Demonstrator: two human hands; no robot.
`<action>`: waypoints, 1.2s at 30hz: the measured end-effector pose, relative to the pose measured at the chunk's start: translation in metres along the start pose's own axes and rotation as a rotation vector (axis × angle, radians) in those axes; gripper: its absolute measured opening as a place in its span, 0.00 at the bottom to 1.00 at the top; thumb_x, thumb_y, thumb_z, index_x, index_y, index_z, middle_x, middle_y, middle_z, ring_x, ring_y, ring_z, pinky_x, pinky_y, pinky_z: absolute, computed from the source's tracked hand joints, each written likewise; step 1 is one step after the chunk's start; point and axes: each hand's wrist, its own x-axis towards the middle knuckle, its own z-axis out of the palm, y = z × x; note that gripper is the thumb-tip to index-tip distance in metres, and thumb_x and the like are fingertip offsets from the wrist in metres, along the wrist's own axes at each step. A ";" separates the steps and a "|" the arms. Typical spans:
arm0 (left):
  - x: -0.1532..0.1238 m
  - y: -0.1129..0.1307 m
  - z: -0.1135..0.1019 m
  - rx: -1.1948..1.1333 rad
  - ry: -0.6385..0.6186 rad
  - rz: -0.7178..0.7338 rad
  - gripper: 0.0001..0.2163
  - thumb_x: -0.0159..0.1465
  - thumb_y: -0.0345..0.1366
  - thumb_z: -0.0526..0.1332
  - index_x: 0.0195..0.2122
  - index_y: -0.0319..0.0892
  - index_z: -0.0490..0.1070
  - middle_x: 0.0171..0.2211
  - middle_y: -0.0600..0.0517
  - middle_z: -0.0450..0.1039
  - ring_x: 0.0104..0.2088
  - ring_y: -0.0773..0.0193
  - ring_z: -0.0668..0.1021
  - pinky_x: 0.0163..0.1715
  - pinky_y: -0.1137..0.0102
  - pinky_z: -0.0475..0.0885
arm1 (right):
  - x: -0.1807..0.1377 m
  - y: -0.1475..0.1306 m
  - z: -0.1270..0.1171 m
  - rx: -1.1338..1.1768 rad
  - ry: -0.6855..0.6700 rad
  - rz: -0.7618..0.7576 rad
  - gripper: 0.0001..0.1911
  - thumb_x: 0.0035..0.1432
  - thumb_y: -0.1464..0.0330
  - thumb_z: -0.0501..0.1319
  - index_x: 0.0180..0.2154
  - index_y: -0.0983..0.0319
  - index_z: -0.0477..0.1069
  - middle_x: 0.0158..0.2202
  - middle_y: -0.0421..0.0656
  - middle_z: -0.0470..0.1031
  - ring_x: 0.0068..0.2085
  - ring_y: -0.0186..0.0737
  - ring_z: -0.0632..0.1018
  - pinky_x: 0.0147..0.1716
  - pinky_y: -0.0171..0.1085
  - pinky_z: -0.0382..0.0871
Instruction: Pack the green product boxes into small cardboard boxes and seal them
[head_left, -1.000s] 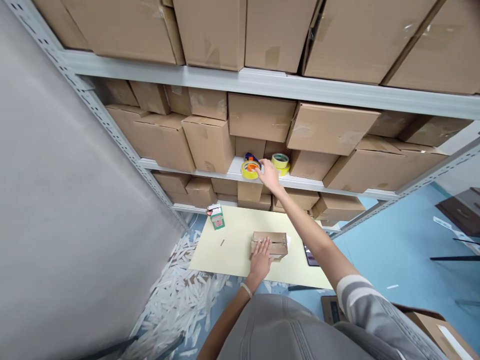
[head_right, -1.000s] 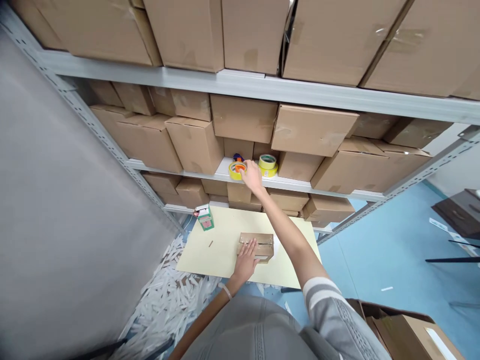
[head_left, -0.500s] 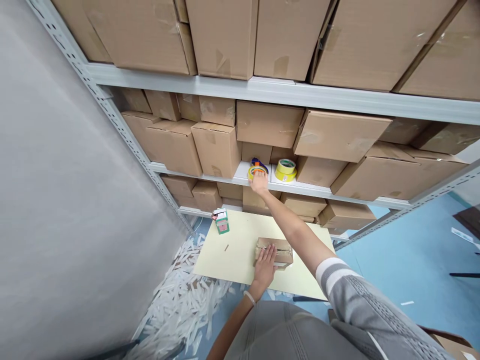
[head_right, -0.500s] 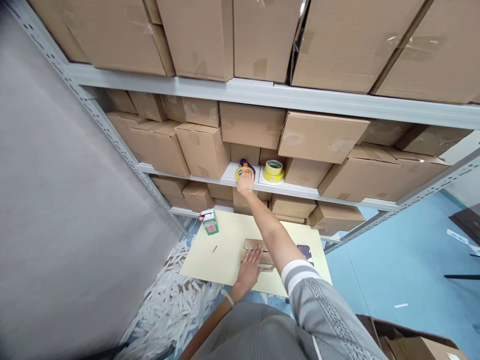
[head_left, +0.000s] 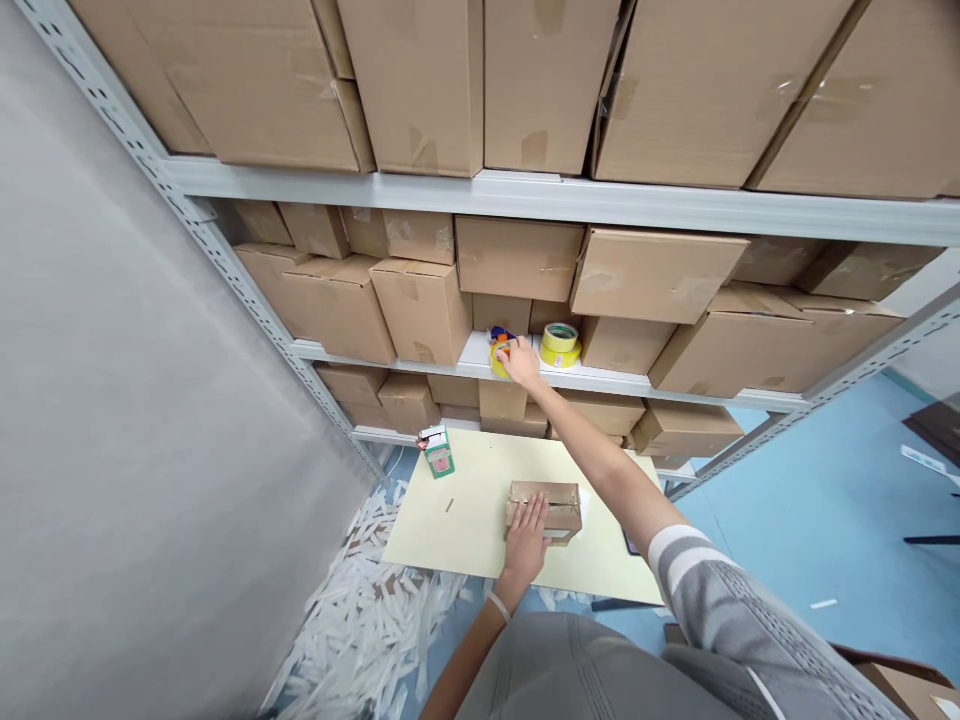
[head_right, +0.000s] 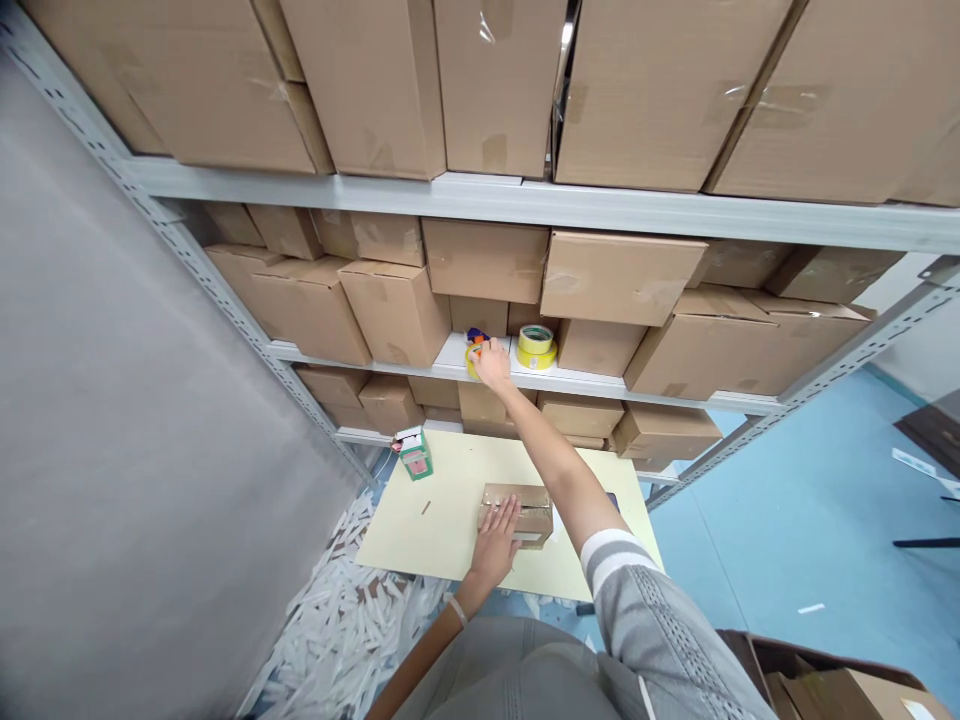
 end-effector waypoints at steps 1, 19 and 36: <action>0.000 0.000 0.000 0.002 0.001 0.001 0.33 0.67 0.36 0.50 0.70 0.40 0.38 0.71 0.49 0.40 0.70 0.59 0.48 0.68 0.55 0.48 | 0.004 0.004 -0.005 0.009 0.040 0.010 0.19 0.67 0.64 0.48 0.52 0.67 0.66 0.54 0.56 0.68 0.55 0.51 0.68 0.53 0.45 0.61; 0.000 0.001 -0.003 0.009 0.030 -0.005 0.34 0.66 0.35 0.50 0.70 0.40 0.35 0.70 0.48 0.42 0.70 0.60 0.48 0.68 0.54 0.49 | 0.032 0.031 -0.002 0.215 -0.269 0.463 0.24 0.49 0.58 0.68 0.45 0.65 0.75 0.46 0.53 0.78 0.46 0.50 0.79 0.42 0.38 0.73; 0.000 0.000 -0.006 -0.021 0.023 0.013 0.33 0.65 0.34 0.50 0.70 0.42 0.40 0.70 0.49 0.45 0.70 0.60 0.49 0.68 0.55 0.46 | -0.149 0.090 -0.009 1.557 -0.163 0.487 0.17 0.40 0.69 0.65 0.37 0.63 0.73 0.33 0.42 0.80 0.35 0.41 0.80 0.38 0.37 0.75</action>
